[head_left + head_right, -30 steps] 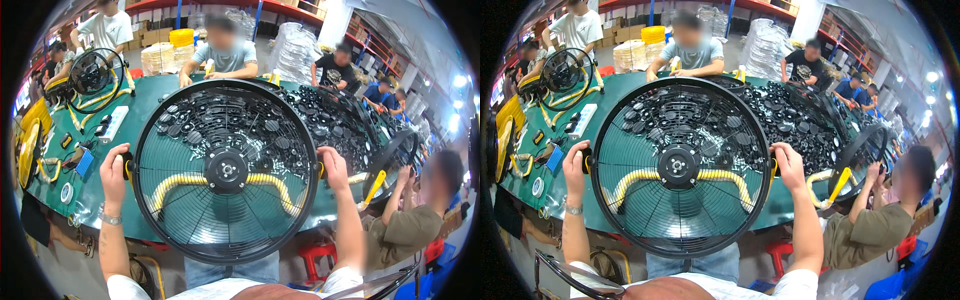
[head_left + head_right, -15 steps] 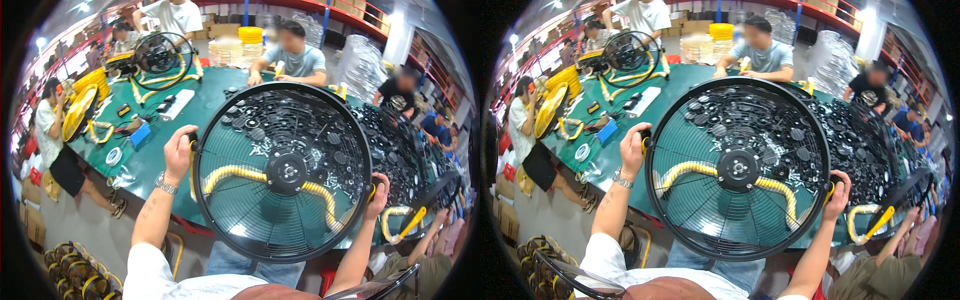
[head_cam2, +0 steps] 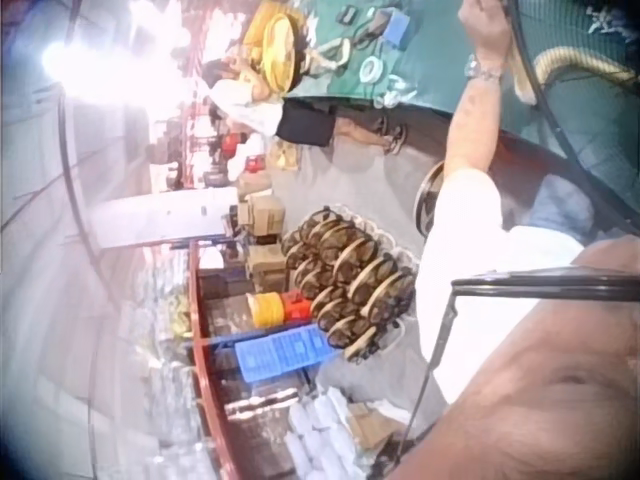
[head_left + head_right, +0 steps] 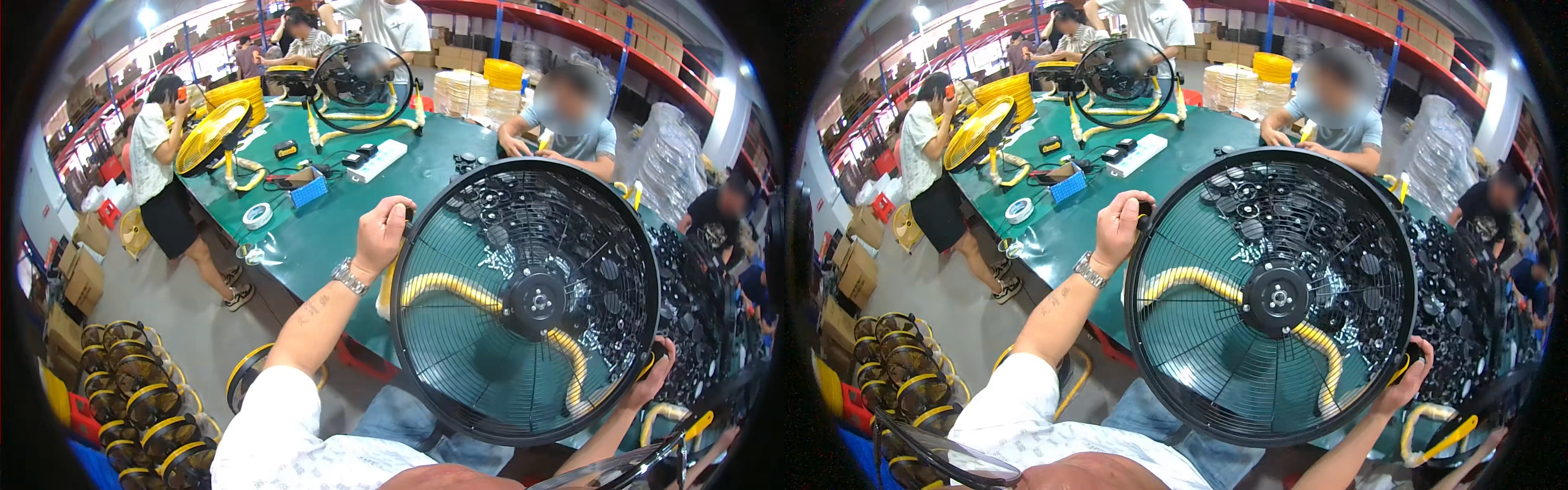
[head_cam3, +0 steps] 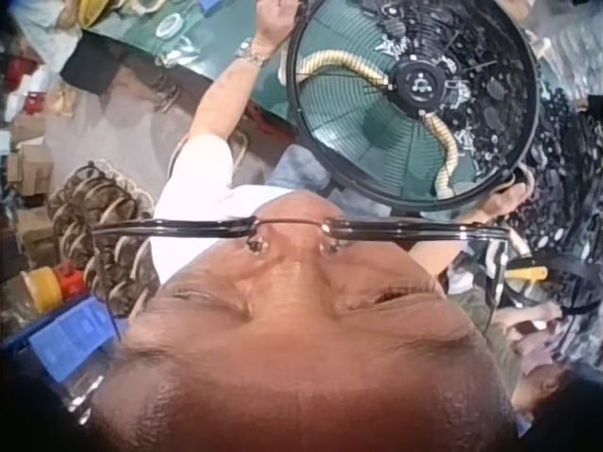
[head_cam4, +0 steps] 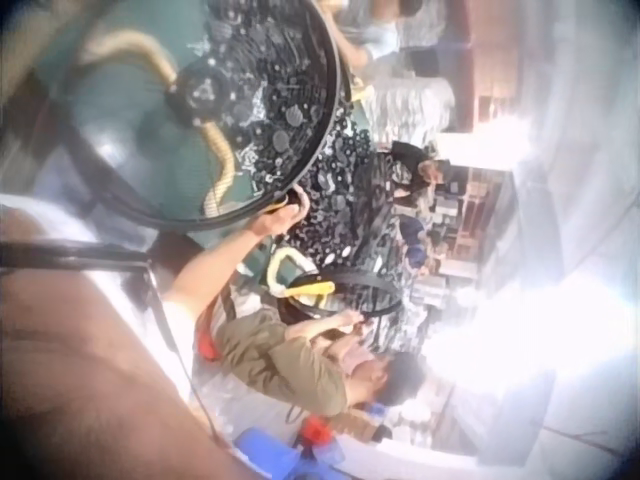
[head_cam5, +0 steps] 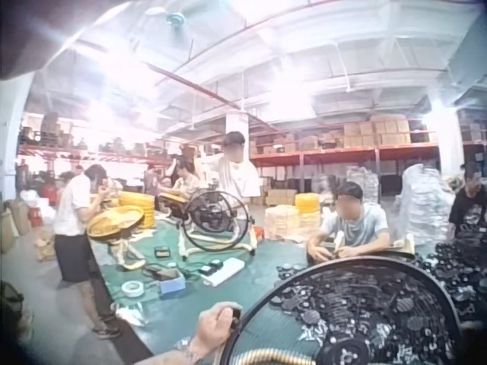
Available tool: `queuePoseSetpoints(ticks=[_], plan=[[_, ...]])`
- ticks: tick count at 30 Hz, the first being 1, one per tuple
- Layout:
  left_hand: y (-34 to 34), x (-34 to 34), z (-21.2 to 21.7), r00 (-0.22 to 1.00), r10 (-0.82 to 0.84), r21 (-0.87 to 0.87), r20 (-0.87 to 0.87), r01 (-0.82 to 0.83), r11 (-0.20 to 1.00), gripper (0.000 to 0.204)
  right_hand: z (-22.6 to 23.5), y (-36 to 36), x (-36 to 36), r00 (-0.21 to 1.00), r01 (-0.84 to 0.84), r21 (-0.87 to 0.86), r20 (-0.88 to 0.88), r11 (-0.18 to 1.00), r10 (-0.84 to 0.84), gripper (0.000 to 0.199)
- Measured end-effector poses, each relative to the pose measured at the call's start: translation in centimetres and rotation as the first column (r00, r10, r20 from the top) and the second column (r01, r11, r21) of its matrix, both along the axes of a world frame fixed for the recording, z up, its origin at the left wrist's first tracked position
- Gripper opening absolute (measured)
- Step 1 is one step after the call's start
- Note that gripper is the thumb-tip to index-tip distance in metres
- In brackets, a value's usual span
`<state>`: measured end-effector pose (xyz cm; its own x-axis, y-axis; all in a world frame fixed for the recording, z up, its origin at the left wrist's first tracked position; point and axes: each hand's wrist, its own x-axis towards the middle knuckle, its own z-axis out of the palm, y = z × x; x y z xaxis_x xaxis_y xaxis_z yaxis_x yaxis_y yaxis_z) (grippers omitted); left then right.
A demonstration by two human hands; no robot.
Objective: Assemble a floor fan by attaching the stand components to the fan guard.
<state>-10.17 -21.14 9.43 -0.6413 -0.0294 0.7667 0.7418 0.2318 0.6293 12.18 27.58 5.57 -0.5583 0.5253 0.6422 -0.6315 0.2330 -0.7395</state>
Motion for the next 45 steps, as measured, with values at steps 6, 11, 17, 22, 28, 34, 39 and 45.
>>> queuePoseSetpoints(ticks=[6,11,17,22,28,34,39,45], plan=[[-1.6,-0.8,4.2,0.881,-0.122,-0.109,0.456,0.192,0.975,0.032,0.1,-0.8,-0.1,0.999,0.005,0.042,-0.053,0.999,-0.003,0.047],[-0.2,-0.6,4.9,0.831,-0.003,-0.299,0.556,0.203,0.932,0.041,0.7,-0.5,0.2,0.956,0.273,0.368,-0.004,0.889,-0.292,0.045],[-0.6,-1.6,1.2,0.961,-0.103,-0.082,0.255,0.128,0.988,0.032,4.5,2.9,1.3,0.825,0.054,0.175,0.547,0.983,-0.143,0.034],[-1.5,-3.5,0.9,0.91,0.047,-0.564,-0.413,-0.296,0.771,0.032,5.5,2.2,1.9,0.798,0.017,0.487,0.519,0.873,-0.305,0.037],[-0.9,-2.7,1.1,0.957,-0.09,-0.186,0.274,0.144,0.972,0.035,5.4,-0.1,0.9,0.959,0.209,0.576,0.039,0.79,-0.282,0.019],[-1.2,-3.4,0.5,0.962,-0.115,-0.16,0.25,0.158,0.974,0.036,7.4,1.3,1.3,0.741,-0.006,0.318,0.638,0.948,-0.21,0.029],[-1.5,-3.8,0.2,0.959,-0.11,-0.162,0.262,0.156,0.974,0.037,5.9,0.0,1.2,0.965,0.222,0.662,-0.045,0.716,-0.257,0.028],[-1.3,-4.0,-0.8,0.956,-0.131,-0.088,0.265,0.159,0.983,0.038,7.6,1.3,0.9,0.754,-0.025,0.277,0.636,0.961,-0.164,0.024]])
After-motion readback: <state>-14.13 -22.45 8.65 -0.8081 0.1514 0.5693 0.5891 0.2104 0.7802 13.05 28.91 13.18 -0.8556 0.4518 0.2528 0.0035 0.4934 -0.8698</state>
